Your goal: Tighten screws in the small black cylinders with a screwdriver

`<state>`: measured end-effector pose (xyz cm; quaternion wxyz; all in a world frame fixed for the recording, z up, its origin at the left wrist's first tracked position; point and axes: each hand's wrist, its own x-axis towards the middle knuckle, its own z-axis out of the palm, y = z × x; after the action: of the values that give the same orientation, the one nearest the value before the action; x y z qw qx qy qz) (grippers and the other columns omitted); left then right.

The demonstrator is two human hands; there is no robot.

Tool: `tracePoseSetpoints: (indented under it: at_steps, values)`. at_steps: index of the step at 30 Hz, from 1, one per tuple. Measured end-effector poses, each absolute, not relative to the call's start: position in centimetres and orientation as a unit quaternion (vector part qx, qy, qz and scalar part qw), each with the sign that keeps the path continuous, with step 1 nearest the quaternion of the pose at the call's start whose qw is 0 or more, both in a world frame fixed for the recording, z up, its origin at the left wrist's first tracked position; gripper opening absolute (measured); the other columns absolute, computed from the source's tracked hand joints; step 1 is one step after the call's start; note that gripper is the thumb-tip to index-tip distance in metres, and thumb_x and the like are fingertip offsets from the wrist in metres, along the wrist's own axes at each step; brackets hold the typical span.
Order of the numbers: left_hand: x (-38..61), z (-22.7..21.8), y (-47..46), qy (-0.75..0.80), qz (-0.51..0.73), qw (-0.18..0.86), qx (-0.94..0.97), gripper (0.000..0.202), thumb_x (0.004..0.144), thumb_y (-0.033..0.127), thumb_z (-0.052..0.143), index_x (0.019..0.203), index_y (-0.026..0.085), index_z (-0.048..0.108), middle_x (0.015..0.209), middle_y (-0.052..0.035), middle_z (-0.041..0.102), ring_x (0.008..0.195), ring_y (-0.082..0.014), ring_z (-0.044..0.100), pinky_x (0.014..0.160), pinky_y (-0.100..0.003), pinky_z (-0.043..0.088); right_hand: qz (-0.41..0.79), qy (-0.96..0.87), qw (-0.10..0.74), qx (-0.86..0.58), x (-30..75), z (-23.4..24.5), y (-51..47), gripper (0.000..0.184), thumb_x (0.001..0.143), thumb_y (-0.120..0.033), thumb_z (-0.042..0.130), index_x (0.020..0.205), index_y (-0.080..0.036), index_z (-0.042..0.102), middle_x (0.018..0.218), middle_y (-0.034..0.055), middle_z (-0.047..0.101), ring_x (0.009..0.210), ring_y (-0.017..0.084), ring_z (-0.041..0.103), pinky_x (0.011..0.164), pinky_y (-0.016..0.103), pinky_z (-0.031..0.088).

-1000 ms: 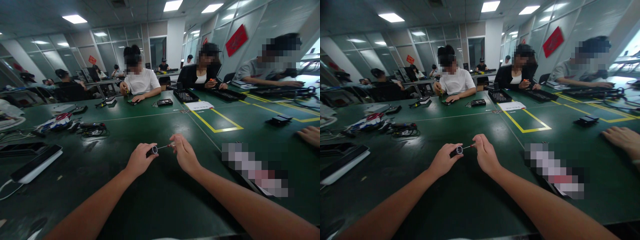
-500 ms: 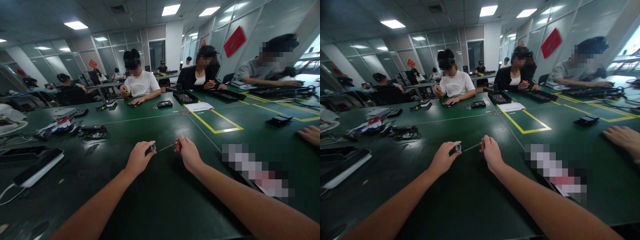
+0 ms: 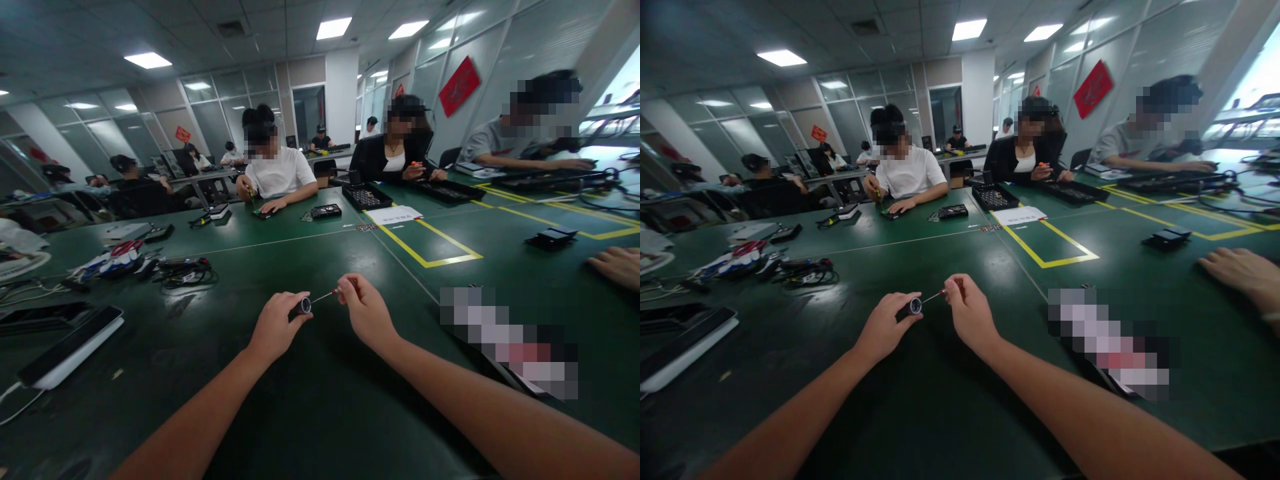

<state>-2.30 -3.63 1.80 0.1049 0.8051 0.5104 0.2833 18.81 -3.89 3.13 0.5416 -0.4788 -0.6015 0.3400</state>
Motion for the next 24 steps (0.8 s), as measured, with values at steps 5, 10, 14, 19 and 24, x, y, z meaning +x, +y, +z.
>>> tracePoseSetpoints:
  at_steps: [5,10,14,19,24]
  values:
    - [-2.43,1.7,-3.58,0.512,0.286,0.108,0.803,0.04,0.088,0.025,0.071,0.128,0.028,0.063,0.113,-0.0023,0.068,0.104,-0.0234,0.059,0.09,-0.039,0.048,0.318,-0.653,0.517,-0.452,18.94,3.12,-4.32,0.025,0.1,-0.043,0.047,0.097,-0.023,0.062,0.084,0.0019,0.067,0.078,0.019,0.062,0.071,0.032,0.046]
    - [-2.47,1.51,-3.37,0.511,0.297,0.12,0.797,0.041,0.088,0.027,0.071,0.128,0.028,0.062,0.115,-0.0018,0.068,0.105,-0.0229,0.059,0.093,-0.039,0.047,0.331,-0.619,0.55,-0.453,18.89,3.21,-4.2,0.027,0.1,-0.044,0.045,0.095,-0.023,0.06,0.081,0.0019,0.066,0.077,0.019,0.062,0.073,0.033,0.047]
    - [-2.44,1.47,-3.39,0.506,0.299,0.124,0.8,0.04,0.089,0.031,0.07,0.128,0.026,0.062,0.11,-0.0032,0.069,0.1,-0.0233,0.06,0.089,-0.039,0.048,0.338,-0.632,0.538,-0.444,18.82,3.47,-4.37,0.026,0.099,-0.044,0.047,0.095,-0.022,0.06,0.082,0.0023,0.067,0.077,0.019,0.063,0.074,0.032,0.048]
    - [-2.41,1.72,-3.57,0.513,0.3,0.128,0.794,0.04,0.09,0.035,0.068,0.129,0.028,0.062,0.107,-0.0031,0.069,0.098,-0.0238,0.06,0.088,-0.039,0.048,0.332,-0.628,0.534,-0.458,18.83,3.48,-4.53,0.027,0.1,-0.044,0.045,0.095,-0.022,0.061,0.081,0.002,0.066,0.076,0.018,0.062,0.073,0.033,0.047]
    - [-2.41,1.96,-3.72,0.515,0.291,0.128,0.796,0.039,0.091,0.034,0.067,0.129,0.027,0.062,0.108,-0.0037,0.069,0.099,-0.0243,0.06,0.088,-0.04,0.049,0.356,-0.618,0.537,-0.451,18.95,3.4,-4.34,0.026,0.098,-0.044,0.048,0.095,-0.021,0.062,0.079,0.0014,0.065,0.074,0.018,0.061,0.072,0.032,0.047]
